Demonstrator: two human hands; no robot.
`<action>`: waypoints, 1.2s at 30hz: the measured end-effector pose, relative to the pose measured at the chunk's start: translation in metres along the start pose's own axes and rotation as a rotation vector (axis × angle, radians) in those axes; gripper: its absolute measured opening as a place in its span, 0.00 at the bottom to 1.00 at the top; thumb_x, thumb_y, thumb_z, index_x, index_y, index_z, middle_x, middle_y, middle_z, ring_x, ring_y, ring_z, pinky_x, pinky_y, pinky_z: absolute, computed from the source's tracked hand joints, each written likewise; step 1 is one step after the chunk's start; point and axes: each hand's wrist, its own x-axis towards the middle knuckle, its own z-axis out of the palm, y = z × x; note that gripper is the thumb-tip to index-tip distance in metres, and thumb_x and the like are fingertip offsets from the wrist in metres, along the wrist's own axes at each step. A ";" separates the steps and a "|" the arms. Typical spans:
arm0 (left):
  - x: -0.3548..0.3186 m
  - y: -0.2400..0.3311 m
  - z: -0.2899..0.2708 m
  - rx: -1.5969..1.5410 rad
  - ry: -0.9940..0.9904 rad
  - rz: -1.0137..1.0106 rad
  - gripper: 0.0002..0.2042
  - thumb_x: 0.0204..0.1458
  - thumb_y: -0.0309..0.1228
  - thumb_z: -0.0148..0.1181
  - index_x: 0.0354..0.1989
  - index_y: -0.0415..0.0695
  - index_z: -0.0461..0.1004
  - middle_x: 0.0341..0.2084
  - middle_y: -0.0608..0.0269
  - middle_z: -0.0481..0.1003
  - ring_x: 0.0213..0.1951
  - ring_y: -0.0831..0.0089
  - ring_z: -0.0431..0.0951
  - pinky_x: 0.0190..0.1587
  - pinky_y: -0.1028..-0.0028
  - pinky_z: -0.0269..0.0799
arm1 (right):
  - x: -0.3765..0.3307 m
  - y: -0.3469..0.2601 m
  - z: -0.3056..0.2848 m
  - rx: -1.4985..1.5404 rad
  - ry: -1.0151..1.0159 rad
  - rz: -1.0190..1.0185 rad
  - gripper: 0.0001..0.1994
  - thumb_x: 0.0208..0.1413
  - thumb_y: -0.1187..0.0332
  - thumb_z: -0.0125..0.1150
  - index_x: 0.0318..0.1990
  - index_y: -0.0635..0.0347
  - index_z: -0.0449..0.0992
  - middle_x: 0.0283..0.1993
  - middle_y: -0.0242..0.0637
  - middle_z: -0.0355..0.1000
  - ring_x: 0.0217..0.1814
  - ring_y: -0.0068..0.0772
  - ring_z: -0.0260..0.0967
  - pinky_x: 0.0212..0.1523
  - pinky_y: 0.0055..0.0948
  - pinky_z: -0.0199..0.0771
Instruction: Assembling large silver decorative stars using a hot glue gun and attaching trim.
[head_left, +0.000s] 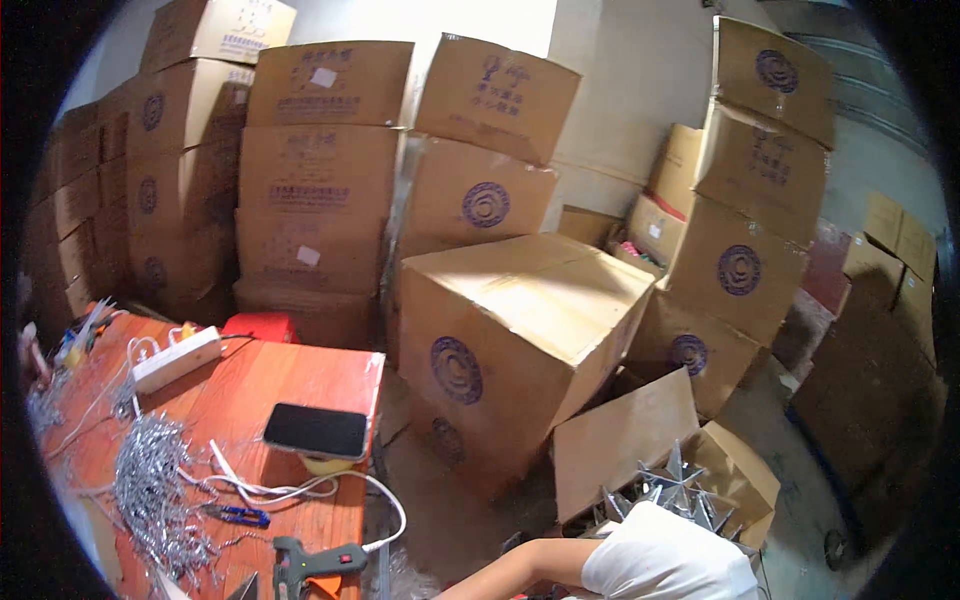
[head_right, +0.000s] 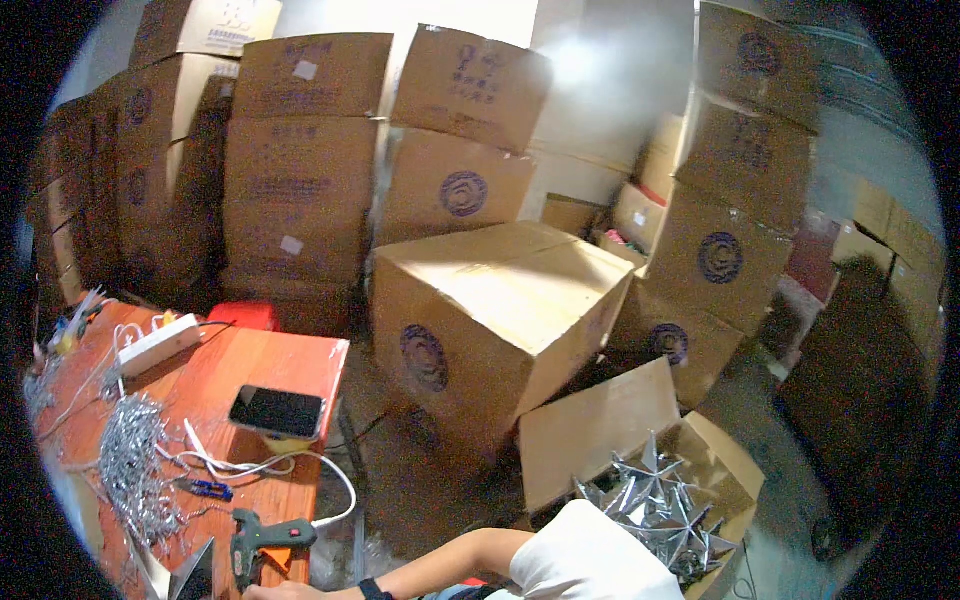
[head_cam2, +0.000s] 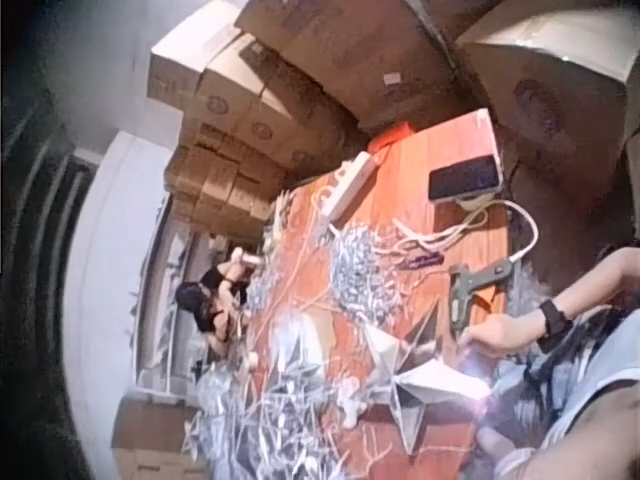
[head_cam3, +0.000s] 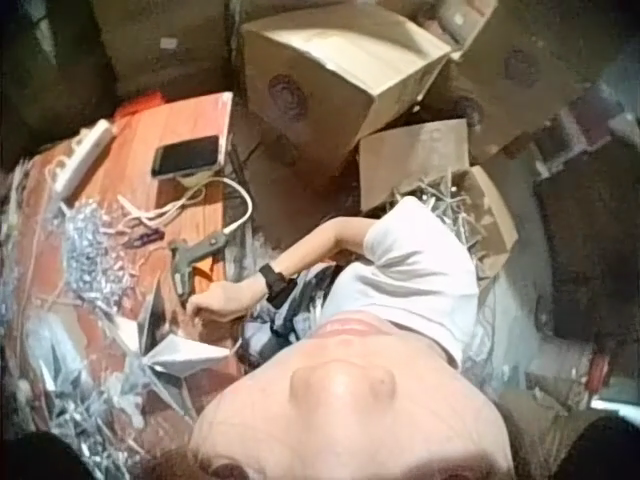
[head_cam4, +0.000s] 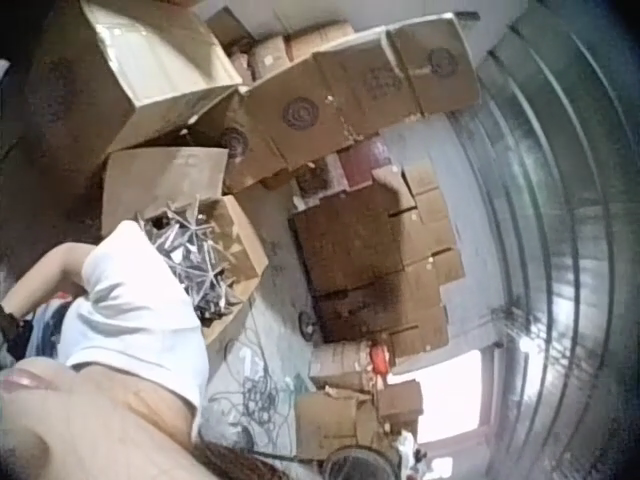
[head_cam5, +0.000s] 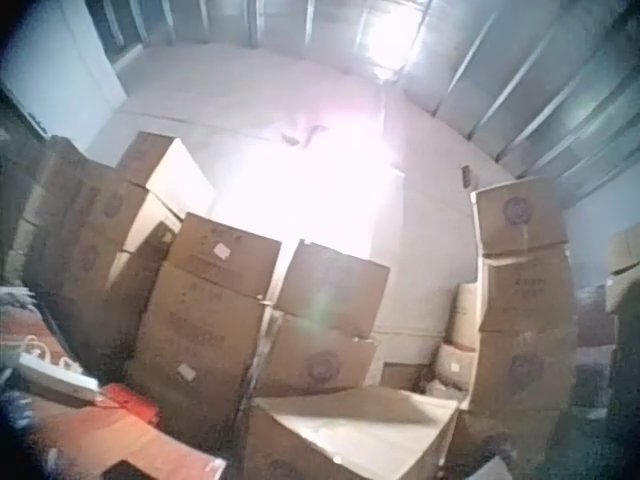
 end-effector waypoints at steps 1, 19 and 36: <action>-0.012 -0.005 -0.011 0.010 0.031 -0.036 0.11 0.49 0.33 0.49 0.19 0.42 0.71 0.16 0.56 0.71 0.21 0.63 0.72 0.22 0.67 0.66 | -0.002 0.003 0.003 -0.020 0.010 0.007 0.08 0.50 0.71 0.52 0.39 0.56 0.67 0.27 0.39 0.70 0.26 0.43 0.70 0.25 0.34 0.69; -0.342 0.026 -0.174 0.201 0.765 -0.625 0.11 0.49 0.33 0.49 0.19 0.42 0.71 0.16 0.57 0.71 0.21 0.64 0.72 0.22 0.67 0.66 | -0.011 0.011 -0.004 0.168 0.199 -0.154 0.09 0.43 0.82 0.48 0.34 0.65 0.64 0.24 0.44 0.63 0.20 0.45 0.63 0.20 0.33 0.63; -0.468 0.087 -0.144 0.126 1.126 -0.849 0.11 0.49 0.33 0.49 0.19 0.42 0.71 0.15 0.58 0.70 0.21 0.65 0.72 0.22 0.68 0.66 | -0.008 0.008 -0.010 0.151 0.109 -0.032 0.06 0.53 0.74 0.49 0.25 0.64 0.64 0.15 0.44 0.57 0.14 0.45 0.58 0.17 0.32 0.59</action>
